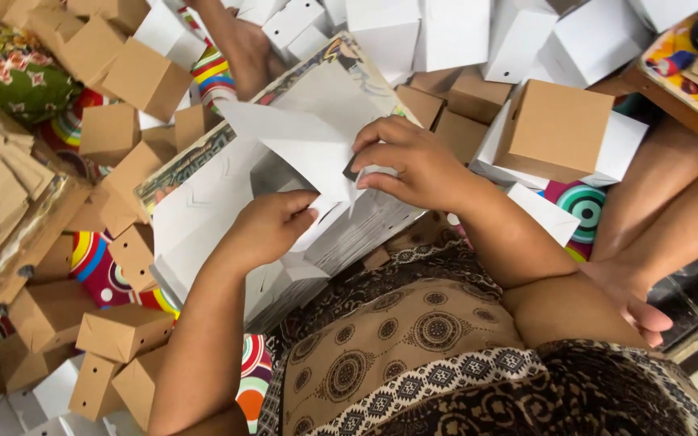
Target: Assembling small white cardboard boxes from flat templates by folding them.
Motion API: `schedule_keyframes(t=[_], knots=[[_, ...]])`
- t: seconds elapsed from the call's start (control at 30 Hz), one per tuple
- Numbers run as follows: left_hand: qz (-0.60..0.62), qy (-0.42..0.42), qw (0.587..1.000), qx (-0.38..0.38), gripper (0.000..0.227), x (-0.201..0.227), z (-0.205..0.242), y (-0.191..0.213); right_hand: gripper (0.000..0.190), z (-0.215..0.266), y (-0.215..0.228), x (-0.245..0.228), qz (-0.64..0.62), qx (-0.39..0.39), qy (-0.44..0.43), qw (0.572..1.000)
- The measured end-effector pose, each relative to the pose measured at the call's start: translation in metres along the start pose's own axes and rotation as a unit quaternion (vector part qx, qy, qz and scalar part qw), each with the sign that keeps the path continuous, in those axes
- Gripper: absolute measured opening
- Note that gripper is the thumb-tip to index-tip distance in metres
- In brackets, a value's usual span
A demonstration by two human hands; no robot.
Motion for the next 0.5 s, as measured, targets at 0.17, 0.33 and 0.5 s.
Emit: schedule_keyframes(t=[0.17,0.33,0.5], knots=[[0.140,0.056,0.988,0.037,0.026,-0.050,-0.021,-0.011,0.014,0.000,0.001,0.008,-0.022,0.047,-0.048,0.998],[0.148,0.032,0.987,0.055,0.024,-0.054,-0.033,-0.025,0.011,-0.004,-0.020,0.000,0.071,0.049,0.021,0.996],[0.177,0.007,0.980,0.087,0.025,-0.052,-0.038,-0.031,0.009,-0.003,-0.031,-0.001,0.122,0.049,0.070,0.989]])
Point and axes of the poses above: each hand's wrist, its own z-axis away from the middle knuckle, its own y-axis out of the back of the hand, x = y × z, the point moved 6 cm from there along -z, towards the middle knuckle
